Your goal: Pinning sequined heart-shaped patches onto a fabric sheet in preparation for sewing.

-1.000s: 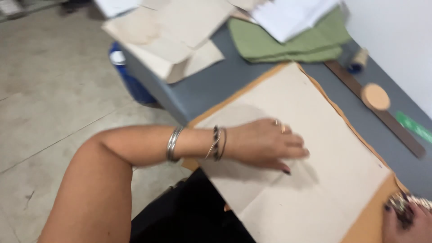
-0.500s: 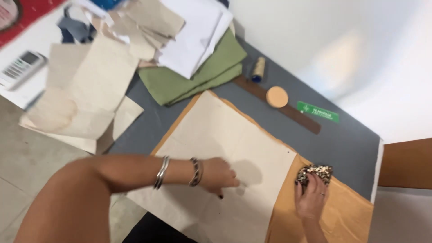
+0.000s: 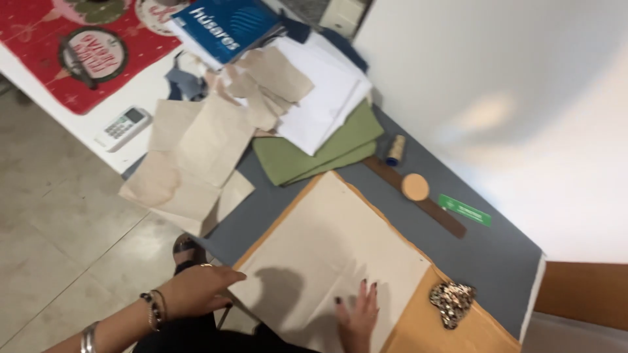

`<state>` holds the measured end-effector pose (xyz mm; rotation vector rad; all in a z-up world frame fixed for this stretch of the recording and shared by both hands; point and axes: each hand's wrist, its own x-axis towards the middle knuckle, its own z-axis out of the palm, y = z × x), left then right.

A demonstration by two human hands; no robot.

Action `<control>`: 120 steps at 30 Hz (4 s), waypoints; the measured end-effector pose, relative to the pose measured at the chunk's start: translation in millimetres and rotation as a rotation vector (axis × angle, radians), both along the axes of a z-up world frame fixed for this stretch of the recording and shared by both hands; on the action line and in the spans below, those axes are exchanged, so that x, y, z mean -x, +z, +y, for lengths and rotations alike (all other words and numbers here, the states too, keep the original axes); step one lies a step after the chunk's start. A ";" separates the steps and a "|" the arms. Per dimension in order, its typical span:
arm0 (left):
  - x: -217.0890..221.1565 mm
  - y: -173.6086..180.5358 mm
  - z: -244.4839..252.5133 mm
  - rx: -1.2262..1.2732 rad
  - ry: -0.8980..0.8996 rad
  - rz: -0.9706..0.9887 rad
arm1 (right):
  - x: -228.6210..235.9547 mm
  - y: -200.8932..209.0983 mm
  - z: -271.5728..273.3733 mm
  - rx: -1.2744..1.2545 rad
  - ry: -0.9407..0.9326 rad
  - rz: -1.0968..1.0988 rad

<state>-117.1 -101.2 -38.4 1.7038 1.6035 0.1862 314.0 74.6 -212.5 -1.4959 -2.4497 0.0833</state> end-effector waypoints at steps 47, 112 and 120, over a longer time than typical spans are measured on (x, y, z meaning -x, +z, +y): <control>247.9 26.2 280.9 -0.213 -0.231 0.198 | 274.5 102.5 156.7 0.320 -0.413 0.569; 193.5 -68.6 309.0 -0.877 0.011 0.281 | 393.9 63.4 221.2 0.864 -0.354 1.465; 226.1 -138.9 291.1 -0.960 -0.063 0.535 | 403.6 85.3 288.7 0.656 -0.526 1.353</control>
